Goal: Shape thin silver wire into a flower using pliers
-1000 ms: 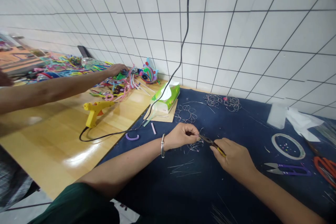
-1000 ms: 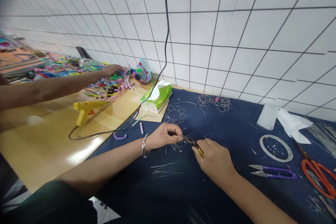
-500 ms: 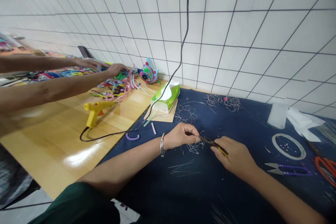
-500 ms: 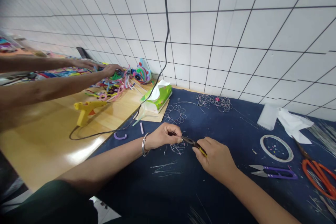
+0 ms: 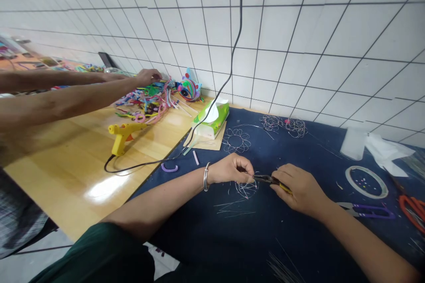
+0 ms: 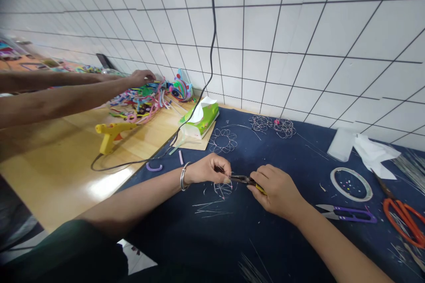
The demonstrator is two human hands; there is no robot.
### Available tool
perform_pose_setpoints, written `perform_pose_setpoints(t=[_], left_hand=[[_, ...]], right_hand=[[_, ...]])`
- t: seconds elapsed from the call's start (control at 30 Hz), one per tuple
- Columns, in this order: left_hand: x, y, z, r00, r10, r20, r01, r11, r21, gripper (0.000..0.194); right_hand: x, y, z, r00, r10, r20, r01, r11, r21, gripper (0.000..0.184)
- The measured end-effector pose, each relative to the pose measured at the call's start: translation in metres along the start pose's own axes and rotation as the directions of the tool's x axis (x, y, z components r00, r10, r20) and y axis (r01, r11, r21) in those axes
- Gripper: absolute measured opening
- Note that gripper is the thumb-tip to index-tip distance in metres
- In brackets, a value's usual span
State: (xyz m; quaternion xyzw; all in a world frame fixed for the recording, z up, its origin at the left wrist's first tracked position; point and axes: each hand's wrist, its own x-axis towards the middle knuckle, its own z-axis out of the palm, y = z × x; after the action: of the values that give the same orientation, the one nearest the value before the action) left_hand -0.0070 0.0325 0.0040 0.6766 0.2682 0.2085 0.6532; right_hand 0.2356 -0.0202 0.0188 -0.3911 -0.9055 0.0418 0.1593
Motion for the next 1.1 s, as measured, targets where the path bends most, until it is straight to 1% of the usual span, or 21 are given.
perform_pose_setpoints(t=[0.17,0.37,0.53,0.77,1.1], left_hand=[[-0.0002,-0.0019,-0.0006,0.999,-0.024,0.035,0.023,0.999,0.029,0.018],[0.0001,-0.0018,-0.0010,0.996,-0.056,0.073,0.054,0.998,0.039,0.018],[-0.0001,0.0000,-0.0014,0.992,-0.059,0.109,0.056,0.998,0.030,0.018],[0.0000,-0.0006,0.0001,0.991,-0.077,0.108,0.077,0.997,0.004,0.018],[0.0007,0.0015,0.0006,0.993,-0.067,0.098,0.066,0.998,0.013,0.016]], right_hand=[[0.0006,0.0009,-0.0004,0.997,-0.071,-0.035,0.068,0.994,-0.083,0.020],[0.0008,0.0006,0.0006,0.993,-0.105,-0.054,0.096,0.984,-0.147,0.017],[-0.0001,0.0012,0.0024,0.993,-0.113,-0.043,0.106,0.984,-0.145,0.017],[-0.0016,0.0033,0.0032,0.993,-0.118,-0.027,0.114,0.986,-0.121,0.018],[-0.0009,0.0057,0.0069,0.994,-0.110,0.000,0.110,0.989,-0.096,0.018]])
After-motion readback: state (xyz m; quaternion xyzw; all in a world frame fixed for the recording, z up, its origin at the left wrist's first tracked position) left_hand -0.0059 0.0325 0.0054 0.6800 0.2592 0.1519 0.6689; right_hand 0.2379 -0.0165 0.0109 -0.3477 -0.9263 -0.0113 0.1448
